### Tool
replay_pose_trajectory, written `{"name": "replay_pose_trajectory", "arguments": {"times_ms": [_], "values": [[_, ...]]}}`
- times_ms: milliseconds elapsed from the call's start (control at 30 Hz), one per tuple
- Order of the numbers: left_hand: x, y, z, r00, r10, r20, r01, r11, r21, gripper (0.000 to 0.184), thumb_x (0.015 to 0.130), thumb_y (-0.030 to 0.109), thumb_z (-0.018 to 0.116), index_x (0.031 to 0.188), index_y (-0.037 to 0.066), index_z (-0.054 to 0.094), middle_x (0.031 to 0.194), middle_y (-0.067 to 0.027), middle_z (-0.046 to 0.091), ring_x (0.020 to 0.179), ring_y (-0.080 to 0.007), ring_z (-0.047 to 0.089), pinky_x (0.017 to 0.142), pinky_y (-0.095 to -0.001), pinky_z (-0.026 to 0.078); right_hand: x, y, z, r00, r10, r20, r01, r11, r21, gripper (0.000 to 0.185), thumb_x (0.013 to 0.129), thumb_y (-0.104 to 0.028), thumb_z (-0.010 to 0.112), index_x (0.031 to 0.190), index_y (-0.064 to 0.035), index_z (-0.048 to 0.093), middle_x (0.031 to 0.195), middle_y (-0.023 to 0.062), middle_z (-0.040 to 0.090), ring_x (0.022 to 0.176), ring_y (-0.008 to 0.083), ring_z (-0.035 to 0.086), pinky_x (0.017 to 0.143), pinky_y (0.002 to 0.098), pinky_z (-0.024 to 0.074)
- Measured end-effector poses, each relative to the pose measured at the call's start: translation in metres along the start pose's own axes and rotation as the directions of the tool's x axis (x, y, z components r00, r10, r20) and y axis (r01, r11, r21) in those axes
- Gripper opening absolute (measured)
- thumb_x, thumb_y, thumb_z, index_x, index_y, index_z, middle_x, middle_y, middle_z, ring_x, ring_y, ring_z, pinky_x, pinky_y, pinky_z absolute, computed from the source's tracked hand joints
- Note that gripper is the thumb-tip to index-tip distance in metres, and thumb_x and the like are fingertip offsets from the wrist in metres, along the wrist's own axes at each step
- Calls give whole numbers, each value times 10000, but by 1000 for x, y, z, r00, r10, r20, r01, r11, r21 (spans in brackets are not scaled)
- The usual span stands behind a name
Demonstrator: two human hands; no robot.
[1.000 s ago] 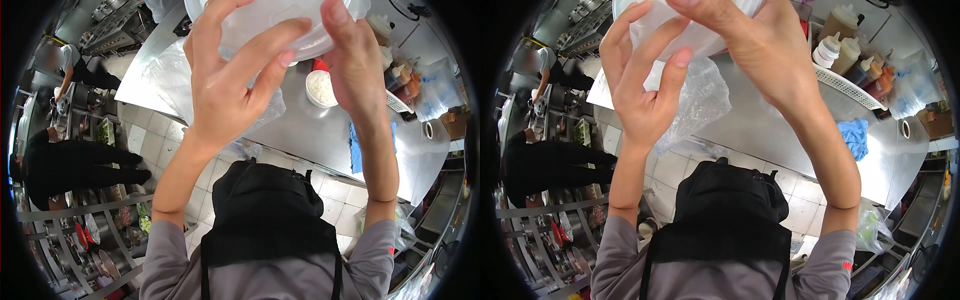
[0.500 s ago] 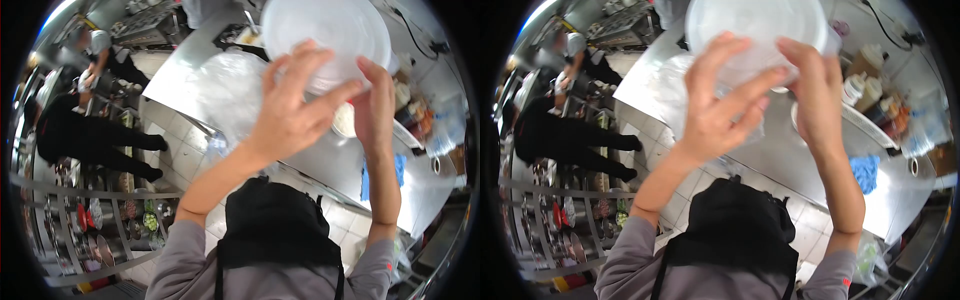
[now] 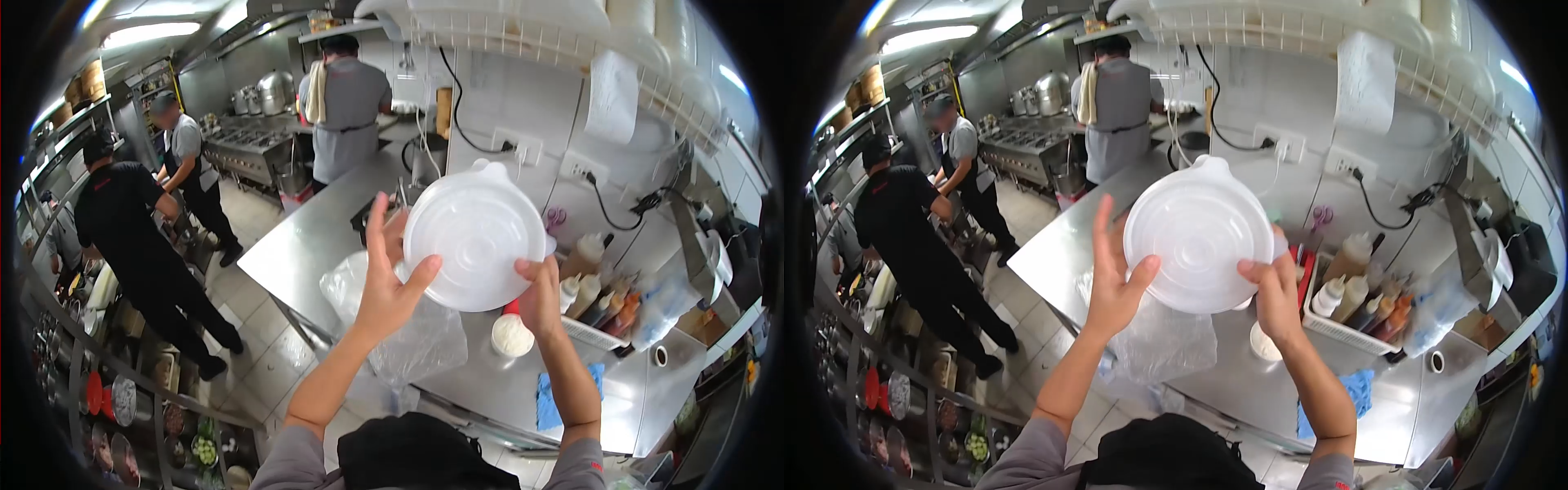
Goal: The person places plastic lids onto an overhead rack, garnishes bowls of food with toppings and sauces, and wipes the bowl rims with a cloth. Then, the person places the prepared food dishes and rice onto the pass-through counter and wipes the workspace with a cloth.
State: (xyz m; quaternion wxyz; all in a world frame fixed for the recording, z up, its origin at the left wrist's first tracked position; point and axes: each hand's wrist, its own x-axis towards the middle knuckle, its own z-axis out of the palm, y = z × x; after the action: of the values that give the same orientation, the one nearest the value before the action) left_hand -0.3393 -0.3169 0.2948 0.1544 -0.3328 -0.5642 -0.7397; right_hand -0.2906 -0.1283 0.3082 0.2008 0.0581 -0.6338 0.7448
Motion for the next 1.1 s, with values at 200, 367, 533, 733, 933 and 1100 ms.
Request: {"name": "replay_pose_trajectory", "arguments": {"times_ms": [200, 367, 533, 733, 933, 1100], "values": [[16, 23, -11, 991, 12, 134, -10, 1000, -15, 673, 854, 140, 566, 1373, 13, 157, 1363, -118, 284, 1209, -189, 368, 988, -303, 316, 20, -27, 11, 983, -159, 89, 174, 963, -205, 631, 774, -191, 537, 1319, 5, 286, 1266, 142, 404, 1172, 217, 381, 985, 318, 281], [22, 22, -32, 983, 97, 155, -134, 961, 243, 676, 838, 201, 601, 1374, 54, 217, 1337, -102, 322, 1171, -180, 387, 950, -297, 341, 34, -31, 25, 851, -508, 134, 523, 797, -301, 688, 757, -217, 622, 1306, 30, 286, 1255, 142, 406, 1152, 233, 405, 983, 337, 287], [17, 41, -51, 979, 169, 117, -197, 932, 304, 633, 818, 240, 620, 1341, 64, 309, 1230, -89, 403, 1096, -192, 408, 923, -298, 335, 49, -30, 37, 833, -461, 307, 544, 787, -291, 703, 742, -266, 669, 1256, 80, 336, 1231, 170, 423, 1155, 255, 409, 975, 360, 310], [15, 48, -73, 973, 231, 25, -219, 873, 436, 620, 812, 232, 623, 1327, 64, 322, 1280, -112, 388, 1134, -236, 400, 917, -323, 360, 57, -33, 70, 827, -340, 447, 500, 808, -310, 744, 751, -222, 676, 1328, 31, 281, 1309, 181, 372, 1193, 266, 390, 989, 370, 315], [22, 41, -71, 941, 337, 21, -305, 821, 483, 614, 817, 234, 613, 1333, 93, 312, 1249, -142, 382, 1071, -267, 442, 876, -343, 391, 67, -32, 76, 830, -376, 412, 505, 820, -269, 643, 792, -151, 629, 1319, 30, 309, 1312, 170, 374, 1180, 241, 406, 980, 355, 327], [54, 34, -65, 946, 313, 81, -314, 835, 452, 659, 805, 232, 637, 1335, 50, 292, 1326, -129, 308, 1198, -244, 359, 938, -335, 364, 84, -48, 65, 807, -452, 381, 567, 773, -284, 596, 808, -76, 594, 1321, 25, 309, 1300, 157, 393, 1159, 220, 429, 970, 343, 344]]}}
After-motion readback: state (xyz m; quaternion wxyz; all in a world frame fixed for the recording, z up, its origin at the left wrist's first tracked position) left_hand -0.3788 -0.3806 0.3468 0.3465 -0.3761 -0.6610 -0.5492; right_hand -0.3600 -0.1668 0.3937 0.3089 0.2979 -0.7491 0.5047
